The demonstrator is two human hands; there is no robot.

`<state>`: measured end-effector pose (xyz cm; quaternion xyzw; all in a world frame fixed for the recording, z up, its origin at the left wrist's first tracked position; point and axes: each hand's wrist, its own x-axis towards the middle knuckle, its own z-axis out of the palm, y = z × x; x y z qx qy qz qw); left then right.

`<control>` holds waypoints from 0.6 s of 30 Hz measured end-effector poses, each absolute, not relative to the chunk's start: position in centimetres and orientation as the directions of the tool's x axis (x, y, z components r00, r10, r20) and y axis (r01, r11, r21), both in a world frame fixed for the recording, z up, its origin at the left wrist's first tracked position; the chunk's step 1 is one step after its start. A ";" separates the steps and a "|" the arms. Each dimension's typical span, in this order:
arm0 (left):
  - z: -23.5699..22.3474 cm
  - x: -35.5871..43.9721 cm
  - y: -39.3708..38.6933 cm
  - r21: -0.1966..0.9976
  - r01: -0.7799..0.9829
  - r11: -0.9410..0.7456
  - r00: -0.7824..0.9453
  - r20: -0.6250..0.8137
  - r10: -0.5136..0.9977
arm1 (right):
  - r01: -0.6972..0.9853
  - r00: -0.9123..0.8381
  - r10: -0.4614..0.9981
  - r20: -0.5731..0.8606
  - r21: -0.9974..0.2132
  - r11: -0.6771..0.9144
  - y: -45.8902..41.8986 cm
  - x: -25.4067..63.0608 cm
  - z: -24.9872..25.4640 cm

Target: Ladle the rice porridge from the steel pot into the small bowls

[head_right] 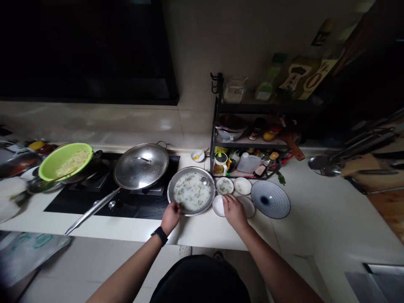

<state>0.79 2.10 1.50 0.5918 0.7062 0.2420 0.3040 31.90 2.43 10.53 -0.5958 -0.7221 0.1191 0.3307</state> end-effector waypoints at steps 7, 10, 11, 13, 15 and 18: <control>2.0 0.9 2.0 0.710 0.682 0.174 -0.107 -0.138 0.985 | 0.744 -0.081 0.977 0.198 -0.640 0.192 3.7 29.6 7.5; 2.1 0.9 1.9 0.712 0.681 0.172 -0.106 -0.136 0.985 | 0.615 0.101 0.994 0.028 -0.788 -0.041 3.8 29.1 6.7; 2.1 0.9 1.9 0.714 0.679 0.172 -0.105 -0.137 0.985 | 0.538 0.177 0.983 -0.054 -0.831 -0.142 3.9 28.9 6.5; 2.0 0.8 1.9 0.717 0.674 0.176 -0.104 -0.143 0.984 | 0.357 0.288 0.936 -0.201 -0.884 -0.300 4.1 28.6 6.2; 1.9 0.8 1.9 0.721 0.669 0.179 -0.106 -0.146 0.984 | 0.204 0.334 0.898 -0.285 -0.909 -0.364 4.3 28.5 6.3; 1.8 0.7 2.0 0.726 0.666 0.173 -0.097 -0.146 0.985 | 0.075 0.343 0.876 -0.339 -0.920 -0.385 4.5 28.4 6.9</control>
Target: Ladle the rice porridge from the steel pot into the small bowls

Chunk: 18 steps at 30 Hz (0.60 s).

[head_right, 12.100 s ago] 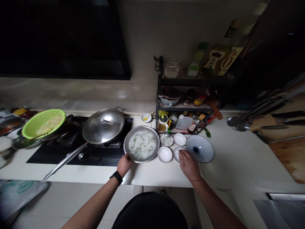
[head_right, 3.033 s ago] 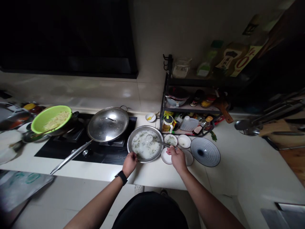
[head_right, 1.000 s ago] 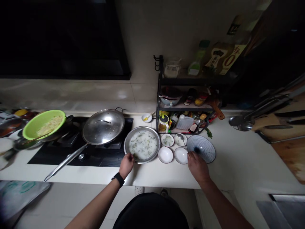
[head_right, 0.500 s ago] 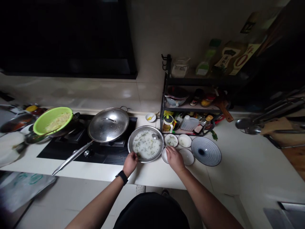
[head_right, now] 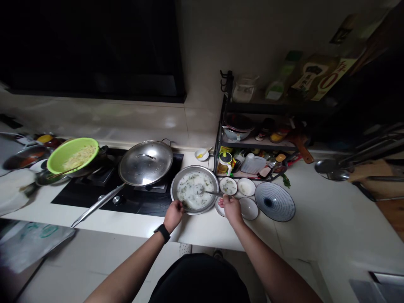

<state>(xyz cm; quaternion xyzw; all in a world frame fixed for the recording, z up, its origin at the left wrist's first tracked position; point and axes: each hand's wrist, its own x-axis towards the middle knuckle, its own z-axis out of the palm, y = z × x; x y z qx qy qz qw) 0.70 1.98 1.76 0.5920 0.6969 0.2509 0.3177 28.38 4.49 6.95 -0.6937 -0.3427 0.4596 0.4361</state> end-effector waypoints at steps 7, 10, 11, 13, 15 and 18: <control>1.7 0.7 2.0 0.726 0.667 0.167 -0.092 -0.143 0.986 | 0.052 0.346 0.877 -0.334 -0.926 -0.373 4.5 28.4 9.2; 1.7 0.7 2.0 0.720 0.672 0.173 -0.097 -0.147 0.984 | 0.102 0.332 0.892 -0.305 -0.929 -0.356 4.5 28.6 10.0; 1.7 0.7 2.0 0.720 0.672 0.176 -0.096 -0.151 0.984 | 0.114 0.326 0.897 -0.299 -0.929 -0.351 4.5 28.7 10.2; 1.7 0.8 2.0 0.717 0.673 0.183 -0.096 -0.161 0.982 | 0.127 0.321 0.902 -0.290 -0.930 -0.345 4.4 28.8 10.5; 1.8 0.8 2.0 0.713 0.675 0.188 -0.100 -0.164 0.981 | 0.130 0.319 0.904 -0.286 -0.931 -0.341 4.4 28.9 10.6; 1.8 0.8 2.0 0.711 0.679 0.182 -0.104 -0.153 0.983 | 0.127 0.323 0.902 -0.286 -0.932 -0.341 4.3 29.0 10.7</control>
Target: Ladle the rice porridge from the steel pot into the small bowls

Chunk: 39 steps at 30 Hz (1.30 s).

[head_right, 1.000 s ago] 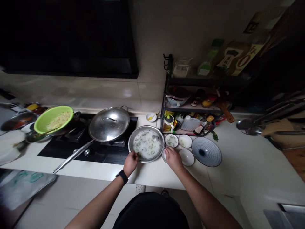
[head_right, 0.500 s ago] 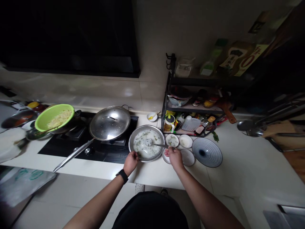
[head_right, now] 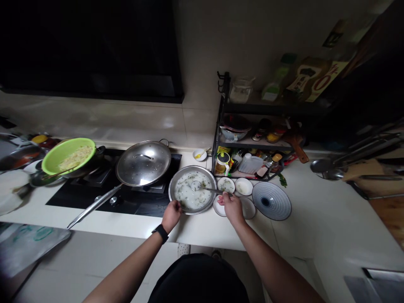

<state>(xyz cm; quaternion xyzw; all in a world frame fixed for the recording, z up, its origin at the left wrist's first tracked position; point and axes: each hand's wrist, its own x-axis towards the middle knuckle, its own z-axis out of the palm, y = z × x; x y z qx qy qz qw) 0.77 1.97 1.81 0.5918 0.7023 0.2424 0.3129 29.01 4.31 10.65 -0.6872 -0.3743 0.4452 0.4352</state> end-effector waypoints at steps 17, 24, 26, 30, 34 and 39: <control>1.7 0.8 2.0 0.707 0.683 0.183 -0.108 -0.151 0.983 | 0.222 0.361 0.910 -0.203 -0.929 -0.295 2.4 31.1 9.0; 1.8 0.7 1.9 0.716 0.677 0.170 -0.108 -0.133 0.985 | 0.076 0.424 0.859 -0.288 -0.933 -0.351 1.6 32.6 9.5; 1.8 0.8 1.9 0.715 0.679 0.169 -0.107 -0.132 0.985 | 0.070 0.449 0.846 -0.287 -0.933 -0.353 1.2 33.3 10.0; 2.0 0.8 2.0 0.712 0.679 0.178 -0.101 -0.149 0.984 | 0.059 0.477 0.821 -0.313 -0.921 -0.385 0.4 34.9 10.8; 1.9 0.8 2.0 0.708 0.685 0.172 -0.107 -0.136 0.985 | 0.051 0.505 0.808 -0.304 -0.924 -0.379 -0.3 36.8 11.3; 1.7 0.7 2.1 0.687 0.701 0.192 -0.111 -0.161 0.981 | -0.008 0.584 0.761 -0.282 -0.940 -0.342 -0.9 39.8 11.1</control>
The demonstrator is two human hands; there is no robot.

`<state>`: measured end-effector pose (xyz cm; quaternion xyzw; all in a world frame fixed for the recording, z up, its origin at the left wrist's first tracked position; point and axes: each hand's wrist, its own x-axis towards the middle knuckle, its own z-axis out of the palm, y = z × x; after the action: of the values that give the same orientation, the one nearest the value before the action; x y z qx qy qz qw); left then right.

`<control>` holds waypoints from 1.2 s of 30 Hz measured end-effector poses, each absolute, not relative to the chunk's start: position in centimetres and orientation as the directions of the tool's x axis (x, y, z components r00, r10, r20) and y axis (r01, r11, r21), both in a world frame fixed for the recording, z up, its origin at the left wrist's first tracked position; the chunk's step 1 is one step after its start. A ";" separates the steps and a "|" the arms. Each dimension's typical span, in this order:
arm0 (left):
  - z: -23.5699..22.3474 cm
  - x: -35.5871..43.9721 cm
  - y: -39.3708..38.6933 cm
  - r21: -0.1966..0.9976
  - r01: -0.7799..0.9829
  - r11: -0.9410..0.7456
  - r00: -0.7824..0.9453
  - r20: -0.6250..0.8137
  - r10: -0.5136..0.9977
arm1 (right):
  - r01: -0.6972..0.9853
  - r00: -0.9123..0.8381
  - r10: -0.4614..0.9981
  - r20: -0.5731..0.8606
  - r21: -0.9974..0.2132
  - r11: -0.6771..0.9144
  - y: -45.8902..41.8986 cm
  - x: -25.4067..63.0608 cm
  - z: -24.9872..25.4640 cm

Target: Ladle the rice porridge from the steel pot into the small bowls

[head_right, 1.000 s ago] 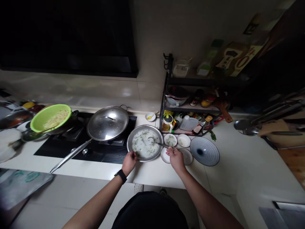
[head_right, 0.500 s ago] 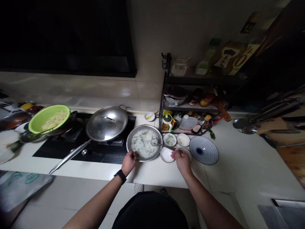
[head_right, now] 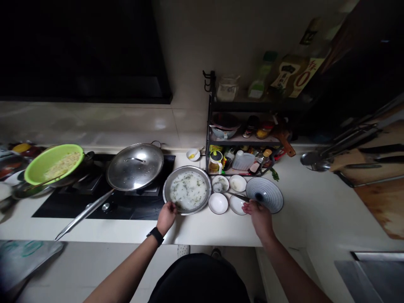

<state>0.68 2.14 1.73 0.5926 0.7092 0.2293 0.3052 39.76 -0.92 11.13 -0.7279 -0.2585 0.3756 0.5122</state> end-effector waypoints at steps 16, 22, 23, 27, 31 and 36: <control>1.4 0.7 2.0 0.691 0.702 0.172 -0.113 -0.130 0.985 | 0.863 0.324 0.920 0.220 -0.468 -0.192 1.1 44.2 11.0; 1.6 0.6 2.0 0.685 0.707 0.177 -0.109 -0.141 0.984 | 0.972 -0.208 0.943 0.259 -0.053 0.229 -0.1 43.2 11.2; 1.6 0.7 2.1 0.686 0.706 0.178 -0.107 -0.145 0.984 | 0.968 -0.234 0.933 0.272 -0.028 0.251 -0.2 43.2 11.3; 1.8 0.8 2.1 0.684 0.705 0.187 -0.110 -0.154 0.982 | 0.969 -0.183 0.892 0.413 -0.076 0.234 -0.6 42.0 12.2; 1.6 0.8 2.1 0.681 0.705 0.197 -0.123 -0.156 0.980 | 0.910 -0.126 0.876 0.465 -0.298 0.289 -0.2 38.0 12.7; 1.6 0.7 2.1 0.691 0.701 0.175 -0.098 -0.150 0.984 | 0.820 -0.171 0.910 0.377 -0.458 0.343 1.6 32.4 10.6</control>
<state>0.73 2.08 1.55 0.5987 0.7037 0.2322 0.3041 32.40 1.65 10.63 -0.5681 -0.7614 0.0747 0.3034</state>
